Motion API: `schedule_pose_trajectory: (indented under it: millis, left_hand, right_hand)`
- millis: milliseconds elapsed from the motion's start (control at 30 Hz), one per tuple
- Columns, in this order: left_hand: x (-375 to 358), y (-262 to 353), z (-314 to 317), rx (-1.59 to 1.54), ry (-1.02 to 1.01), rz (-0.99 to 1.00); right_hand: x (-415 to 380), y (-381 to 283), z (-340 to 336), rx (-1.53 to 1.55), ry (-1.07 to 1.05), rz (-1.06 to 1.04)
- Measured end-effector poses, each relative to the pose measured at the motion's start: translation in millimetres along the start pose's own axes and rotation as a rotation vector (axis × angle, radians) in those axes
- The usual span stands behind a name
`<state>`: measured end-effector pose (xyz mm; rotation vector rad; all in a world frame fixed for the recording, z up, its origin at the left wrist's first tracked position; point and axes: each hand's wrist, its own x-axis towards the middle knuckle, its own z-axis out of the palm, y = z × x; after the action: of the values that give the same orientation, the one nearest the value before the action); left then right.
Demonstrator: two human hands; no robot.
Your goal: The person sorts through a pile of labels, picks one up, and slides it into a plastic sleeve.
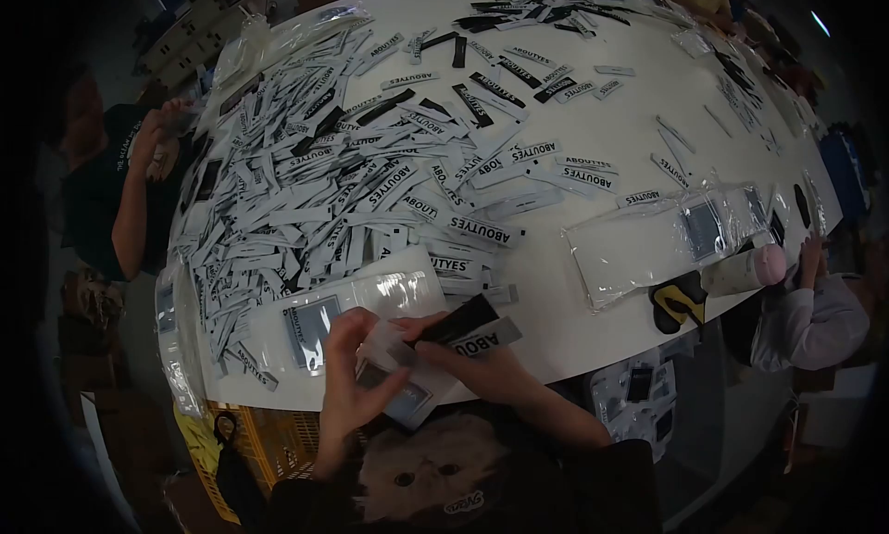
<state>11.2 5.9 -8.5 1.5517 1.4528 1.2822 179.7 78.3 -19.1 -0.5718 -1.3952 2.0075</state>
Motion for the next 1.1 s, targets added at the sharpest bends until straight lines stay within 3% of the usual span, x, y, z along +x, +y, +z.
schedule_pose_trajectory:
  millis: [33,100,167,267,433,500,567,633,667,733,767,833,967,1033,1067,1100]
  left_hand:
    - [1.2,4.2,-5.8,-0.173,0.075,-0.137]
    - [-1.5,-0.3,-15.2,-0.036,0.040,-0.147]
    - [-3.9,-2.2,-21.6,0.110,-0.134,-0.325]
    - [-0.4,4.0,-21.6,0.087,-0.062,-0.278]
    - [-0.2,1.5,-18.6,0.018,-0.064,-0.258]
    - [0.3,0.7,-20.3,0.022,-0.059,-0.297]
    - [-0.5,-1.8,-18.3,0.104,-0.121,-0.261]
    - [-0.1,2.9,-15.1,0.085,-0.103,-0.287]
    - [1.1,4.4,-14.7,0.068,-0.083,-0.308]
    - [1.4,2.3,-20.5,0.092,-0.155,-0.262]
    - [1.0,1.6,-22.6,0.115,-0.225,-0.220]
    - [0.5,4.3,-18.7,0.110,-0.234,-0.188]
    - [-1.7,2.0,-8.4,0.155,-0.223,-0.078]
    - [-1.3,3.1,-9.9,0.173,-0.229,-0.089]
    - [-1.1,3.4,-11.9,0.191,-0.232,-0.100]
    - [-1.8,3.3,-15.4,0.197,-0.236,-0.096]
  right_hand:
    - [1.4,-2.2,-3.9,0.000,-0.007,0.014]
    - [2.3,-5.2,-3.7,0.001,-0.014,0.031]
    - [4.6,-9.4,3.6,-0.180,0.190,-0.198]
    - [-1.8,-14.9,-20.5,-0.214,0.264,-0.128]
    - [4.8,-7.1,-10.7,-0.265,0.205,0.032]
    - [14.4,-18.4,-1.1,-0.068,0.444,-0.329]
    - [20.8,-23.5,0.7,-0.148,0.560,-0.432]
    - [10.9,-28.7,-14.2,-0.853,0.178,-0.268]
    - [9.5,-31.3,-17.6,-0.853,0.181,-0.270]
    - [8.8,-36.8,-22.6,-0.747,-0.136,0.123]
    - [10.4,-34.5,-28.4,-0.746,-0.137,0.122]
    - [15.5,-22.3,-40.7,-0.617,-0.462,0.341]
    - [24.6,0.9,-23.2,-0.636,-0.512,0.459]
    - [17.4,22.6,-14.4,-0.639,-0.297,0.053]
    - [15.9,21.3,-20.8,-0.637,-0.292,0.048]
    - [13.2,17.3,-32.3,-0.402,-0.272,0.229]
